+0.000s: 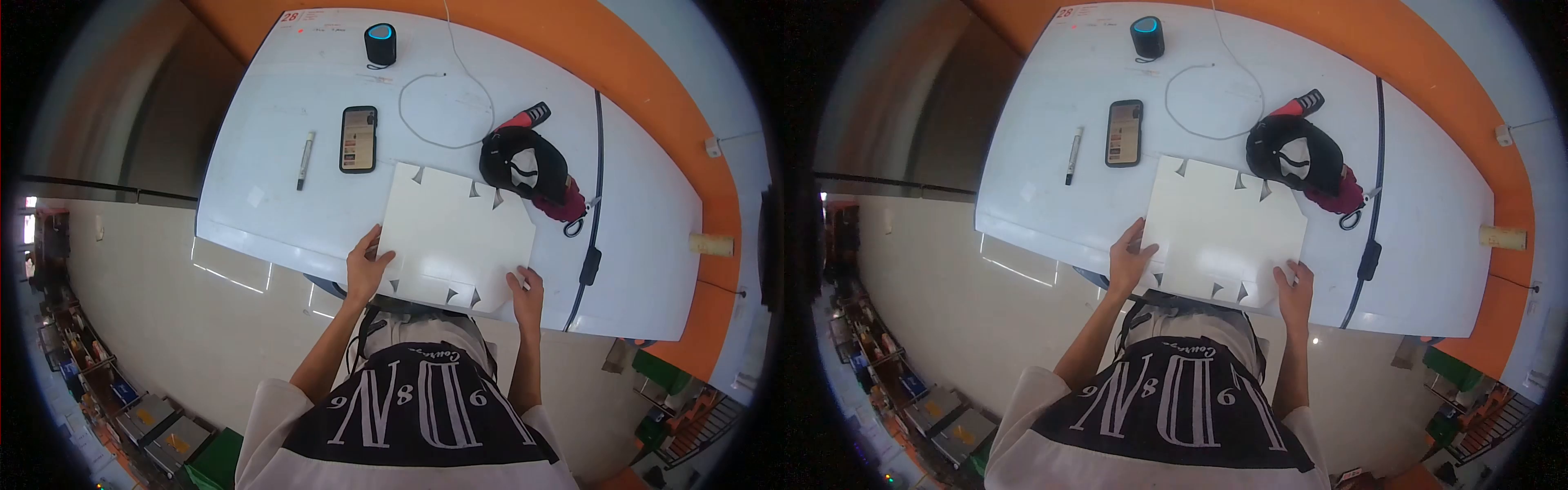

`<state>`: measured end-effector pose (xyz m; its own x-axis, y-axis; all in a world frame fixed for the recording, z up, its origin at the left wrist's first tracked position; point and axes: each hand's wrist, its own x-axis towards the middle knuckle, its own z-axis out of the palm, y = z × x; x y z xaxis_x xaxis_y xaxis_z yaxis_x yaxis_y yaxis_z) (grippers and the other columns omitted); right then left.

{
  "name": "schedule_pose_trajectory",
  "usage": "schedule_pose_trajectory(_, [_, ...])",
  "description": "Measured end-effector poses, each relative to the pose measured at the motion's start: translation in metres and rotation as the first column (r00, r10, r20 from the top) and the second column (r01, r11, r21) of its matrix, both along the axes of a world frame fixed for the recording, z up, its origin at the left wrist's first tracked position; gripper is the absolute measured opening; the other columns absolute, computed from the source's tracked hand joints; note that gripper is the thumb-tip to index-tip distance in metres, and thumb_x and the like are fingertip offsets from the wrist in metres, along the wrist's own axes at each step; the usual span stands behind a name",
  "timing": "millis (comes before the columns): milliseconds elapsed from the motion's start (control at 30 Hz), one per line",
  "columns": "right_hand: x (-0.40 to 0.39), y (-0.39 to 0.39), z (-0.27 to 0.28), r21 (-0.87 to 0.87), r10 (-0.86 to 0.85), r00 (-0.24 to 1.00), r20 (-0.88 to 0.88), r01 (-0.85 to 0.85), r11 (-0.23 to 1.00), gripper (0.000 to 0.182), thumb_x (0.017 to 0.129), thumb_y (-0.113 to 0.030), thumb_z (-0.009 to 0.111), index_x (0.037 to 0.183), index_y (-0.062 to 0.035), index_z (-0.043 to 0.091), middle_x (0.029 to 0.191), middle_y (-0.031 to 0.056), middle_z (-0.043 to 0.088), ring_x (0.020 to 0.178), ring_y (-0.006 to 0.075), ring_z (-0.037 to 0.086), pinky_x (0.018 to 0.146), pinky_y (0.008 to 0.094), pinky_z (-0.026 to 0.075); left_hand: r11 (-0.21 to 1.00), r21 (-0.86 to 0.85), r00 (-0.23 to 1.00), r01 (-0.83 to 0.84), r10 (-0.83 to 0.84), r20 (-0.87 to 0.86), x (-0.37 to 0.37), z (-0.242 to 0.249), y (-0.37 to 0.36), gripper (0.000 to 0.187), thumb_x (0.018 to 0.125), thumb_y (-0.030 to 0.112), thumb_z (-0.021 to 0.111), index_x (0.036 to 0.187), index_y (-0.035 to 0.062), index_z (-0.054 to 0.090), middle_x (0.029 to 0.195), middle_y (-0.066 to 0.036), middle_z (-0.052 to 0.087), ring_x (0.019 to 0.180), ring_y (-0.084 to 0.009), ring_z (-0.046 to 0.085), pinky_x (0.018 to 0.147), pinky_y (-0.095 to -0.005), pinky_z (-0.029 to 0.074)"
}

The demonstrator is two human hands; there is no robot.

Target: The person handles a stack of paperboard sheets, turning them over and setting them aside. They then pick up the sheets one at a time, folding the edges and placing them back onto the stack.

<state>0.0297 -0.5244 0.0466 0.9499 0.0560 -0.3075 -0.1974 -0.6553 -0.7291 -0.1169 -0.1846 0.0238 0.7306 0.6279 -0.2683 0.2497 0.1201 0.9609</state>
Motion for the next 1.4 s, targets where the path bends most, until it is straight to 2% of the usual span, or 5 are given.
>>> schedule_pose_trajectory(300, [0.019,0.02,0.032,-0.07,-0.057,0.988,-0.145,0.047,0.996,0.087,0.083,-0.036,0.088,0.149,0.0065,0.049,0.139,0.024,0.053,0.123,0.0372,0.058,0.101,0.0463,0.051,0.984,0.165,0.995,-0.062,0.075,-0.071,0.001,-0.007,-0.019,0.069,0.087,-0.001,0.081,0.151,0.0048,0.055,0.134,-0.02,0.063,0.126,-0.0293,0.063,0.11,-0.0401,0.051])
schedule_pose_trajectory(567, [0.028,-0.003,0.001,-0.454,0.16,0.972,0.174,-0.065,0.889,0.093,0.077,-0.041,0.092,0.146,0.0056,0.051,0.139,0.0254,0.05,0.124,0.0408,0.053,0.106,0.0502,0.047,0.875,0.481,0.98,0.05,0.051,-0.194,0.012,-0.002,-0.056,0.067,0.089,0.011,0.08,0.15,0.0001,0.055,0.141,-0.021,0.064,0.125,-0.0374,0.06,0.107,-0.0457,0.049])
schedule_pose_trajectory(900, [0.044,-0.019,0.044,-0.117,0.056,0.996,0.074,-0.047,0.992,0.06,0.08,-0.024,0.089,0.127,-0.0001,0.061,0.116,0.0156,0.063,0.094,0.0259,0.066,0.086,0.0389,0.056,0.786,0.586,0.96,0.197,-0.033,-0.278,0.021,0.012,-0.068,0.083,0.089,0.016,0.081,0.157,-0.0069,0.039,0.157,-0.026,0.048,0.135,-0.0443,0.049,0.114,-0.0502,0.043])
schedule_pose_trajectory(1200, [0.021,0.022,0.133,0.493,0.156,0.974,-0.165,-0.055,0.868,0.043,0.095,-0.006,0.075,0.128,0.0057,0.05,0.118,0.0197,0.069,0.105,0.0175,0.067,0.093,0.0346,0.055,0.999,0.034,1.0,0.022,-0.022,-0.004,0.0,0.011,-0.045,0.078,0.097,-0.007,0.056,0.166,-0.0027,0.02,0.16,-0.022,0.049,0.143,-0.0323,0.053,0.118,-0.0431,0.042])
schedule_pose_trajectory(1400, [0.038,0.071,0.207,0.417,0.323,0.891,0.319,-0.439,0.796,0.039,0.095,0.001,0.074,0.132,0.0082,0.065,0.112,0.0205,0.078,0.099,0.0225,0.076,0.087,0.0321,0.059,0.989,0.148,0.999,0.022,-0.016,-0.037,0.006,0.005,-0.037,0.066,0.096,-0.01,0.054,0.159,0.0014,0.039,0.149,-0.018,0.058,0.128,-0.0275,0.062,0.109,-0.0384,0.05])
